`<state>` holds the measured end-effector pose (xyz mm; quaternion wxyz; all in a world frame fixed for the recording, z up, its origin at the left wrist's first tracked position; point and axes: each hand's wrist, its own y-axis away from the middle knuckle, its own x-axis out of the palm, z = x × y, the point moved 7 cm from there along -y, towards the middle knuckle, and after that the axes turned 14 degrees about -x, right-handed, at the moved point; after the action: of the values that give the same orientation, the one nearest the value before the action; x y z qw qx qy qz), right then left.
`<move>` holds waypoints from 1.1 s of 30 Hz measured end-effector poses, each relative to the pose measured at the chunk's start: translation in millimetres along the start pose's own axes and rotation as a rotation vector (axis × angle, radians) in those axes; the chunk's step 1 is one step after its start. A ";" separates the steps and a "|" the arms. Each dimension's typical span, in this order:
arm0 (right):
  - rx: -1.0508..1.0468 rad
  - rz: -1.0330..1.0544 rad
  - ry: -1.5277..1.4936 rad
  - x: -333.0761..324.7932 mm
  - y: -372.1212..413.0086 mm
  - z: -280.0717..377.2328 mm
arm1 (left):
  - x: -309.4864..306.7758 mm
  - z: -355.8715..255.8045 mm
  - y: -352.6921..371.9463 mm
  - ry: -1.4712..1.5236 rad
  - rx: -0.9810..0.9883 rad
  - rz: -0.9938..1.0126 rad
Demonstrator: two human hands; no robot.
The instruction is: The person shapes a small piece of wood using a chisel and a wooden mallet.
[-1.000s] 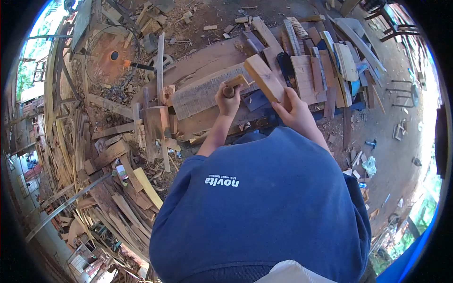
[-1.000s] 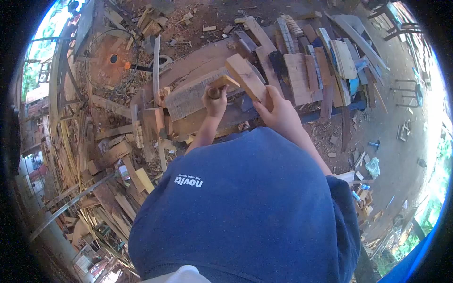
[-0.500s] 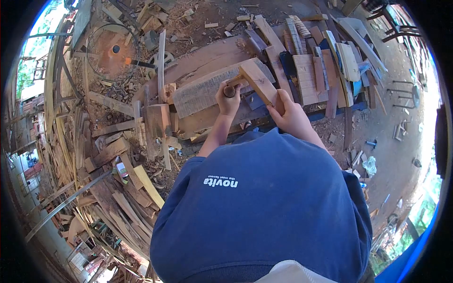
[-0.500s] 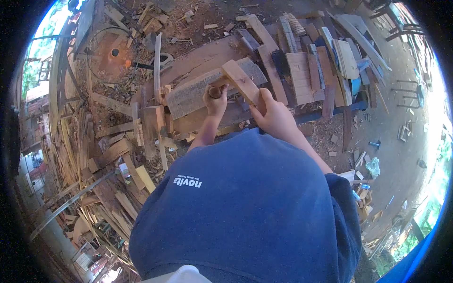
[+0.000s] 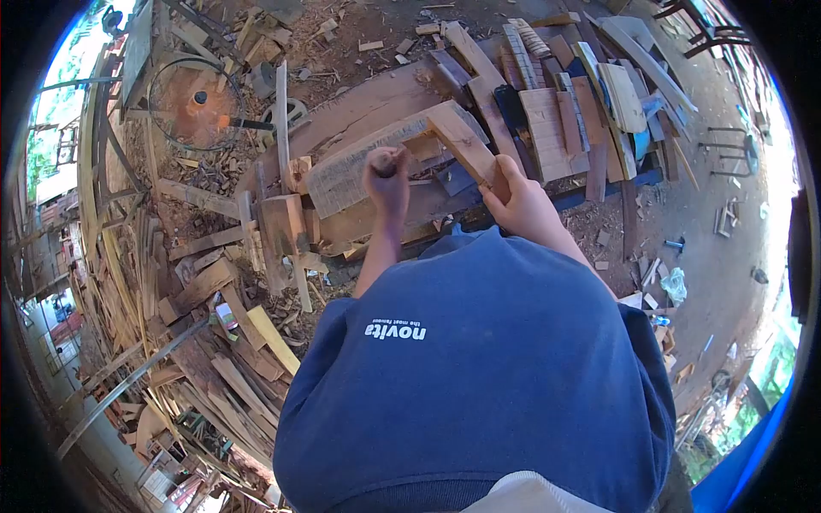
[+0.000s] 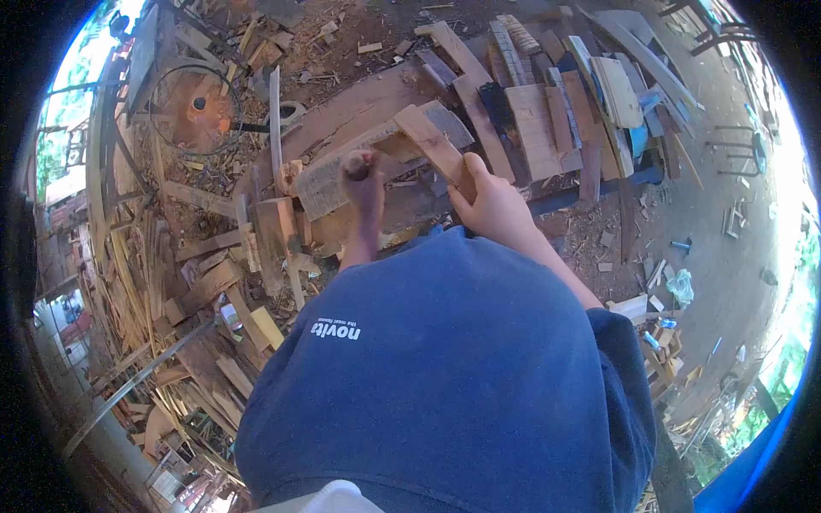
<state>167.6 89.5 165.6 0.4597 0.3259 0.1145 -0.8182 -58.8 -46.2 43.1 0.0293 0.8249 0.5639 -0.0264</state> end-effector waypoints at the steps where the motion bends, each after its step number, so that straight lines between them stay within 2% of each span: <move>1: 0.013 0.005 -0.003 -0.1 0.4 -0.4 | -15.7 12.2 -10.3 -0.043 -0.089 0.008; 2: 0.024 0.010 -0.006 -0.3 0.5 -0.6 | -28.2 20.7 -18.9 -0.086 -0.176 0.016; 4: 0.022 0.009 -0.017 -2.2 0.4 2.4 | -31.5 -52.1 -23.2 0.039 -0.196 0.077; 6: 0.020 0.010 -0.029 -3.5 0.7 3.7 | -39.7 -116.5 -30.8 0.111 -0.072 0.102; 8: 0.012 0.012 -0.030 -3.6 0.5 3.8 | -49.3 -184.1 -37.6 0.104 0.192 0.105; 10: 0.012 0.011 -0.032 -1.5 1.6 0.2 | -58.7 -232.3 -43.6 0.560 0.262 0.342; 12: 0.005 0.008 -0.032 -1.7 2.0 -0.6 | -44.9 -293.2 -30.3 0.643 0.386 0.578; 13: 0.019 0.015 -0.058 -1.1 2.6 -1.3 | -39.0 -304.2 -32.5 0.642 0.389 0.577; 15: 0.031 0.016 -0.086 -0.8 2.1 -2.6 | -7.5 -318.4 -29.6 0.644 0.366 0.844; 16: 0.019 0.008 -0.094 -0.6 2.1 -3.4 | 6.4 -319.4 -27.8 0.624 0.334 0.883; 24: 0.061 0.026 -0.127 -1.0 2.4 -6.0 | 56.1 -291.4 -24.9 0.623 0.145 0.899; 33: 0.085 0.029 -0.133 -1.8 1.5 -8.1 | 66.2 -279.9 -27.1 0.552 0.116 0.841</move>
<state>173.0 93.8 160.7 0.4640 0.2915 0.0442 -0.8353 -57.1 47.0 316.6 -0.1588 0.9571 0.1673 0.1755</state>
